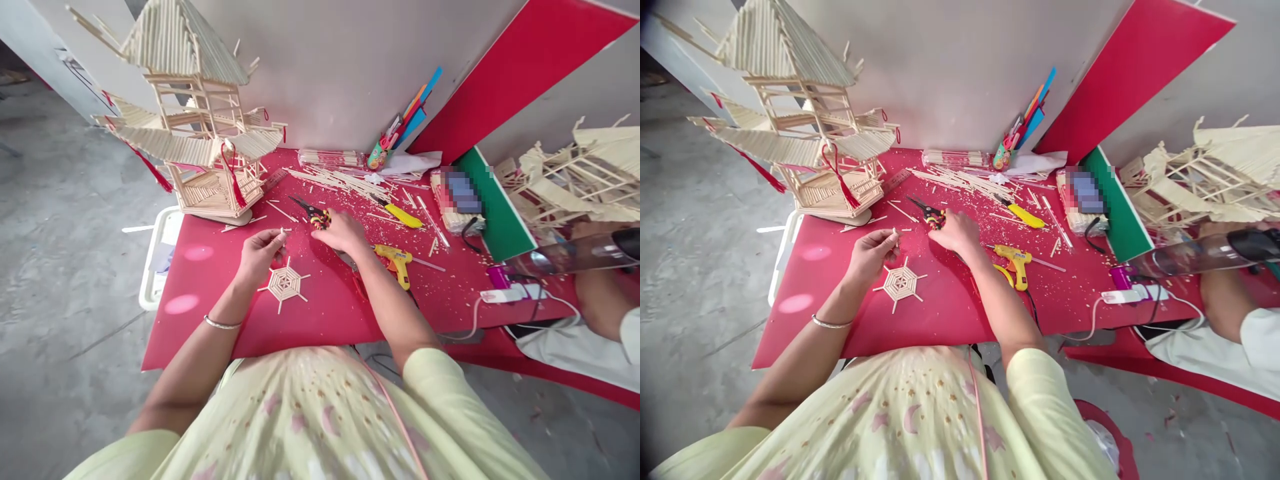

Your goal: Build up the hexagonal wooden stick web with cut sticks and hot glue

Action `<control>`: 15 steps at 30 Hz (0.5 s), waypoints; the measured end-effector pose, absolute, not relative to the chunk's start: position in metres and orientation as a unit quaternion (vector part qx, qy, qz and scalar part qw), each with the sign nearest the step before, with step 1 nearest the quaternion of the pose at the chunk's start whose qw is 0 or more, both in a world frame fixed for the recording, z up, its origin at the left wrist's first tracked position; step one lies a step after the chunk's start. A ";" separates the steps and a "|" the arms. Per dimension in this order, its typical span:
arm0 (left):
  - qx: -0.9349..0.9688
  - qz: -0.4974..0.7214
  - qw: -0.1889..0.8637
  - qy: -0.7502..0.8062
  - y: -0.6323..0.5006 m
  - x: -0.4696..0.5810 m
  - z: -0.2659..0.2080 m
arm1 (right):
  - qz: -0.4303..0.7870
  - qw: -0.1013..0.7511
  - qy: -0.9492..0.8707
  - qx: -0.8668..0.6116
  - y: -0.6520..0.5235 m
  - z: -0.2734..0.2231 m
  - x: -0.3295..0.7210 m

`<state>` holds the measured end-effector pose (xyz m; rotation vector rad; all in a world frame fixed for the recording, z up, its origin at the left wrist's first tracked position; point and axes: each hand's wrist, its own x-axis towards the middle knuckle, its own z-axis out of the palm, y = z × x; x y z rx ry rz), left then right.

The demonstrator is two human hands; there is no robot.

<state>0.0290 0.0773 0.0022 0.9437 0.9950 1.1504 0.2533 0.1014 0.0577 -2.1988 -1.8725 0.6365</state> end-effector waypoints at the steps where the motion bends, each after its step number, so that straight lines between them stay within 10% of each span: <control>1: 0.409 0.501 0.628 0.434 0.077 0.030 0.001 | 0.167 0.059 -0.632 -0.754 0.115 0.055 0.247; 10: 0.375 0.486 0.667 0.422 0.068 0.034 0.009 | 0.053 0.103 -0.716 -0.689 0.047 0.060 0.260; 15: 0.367 0.471 0.694 0.402 0.063 0.036 0.011 | 0.035 -0.045 -0.630 -0.775 -0.054 0.034 0.303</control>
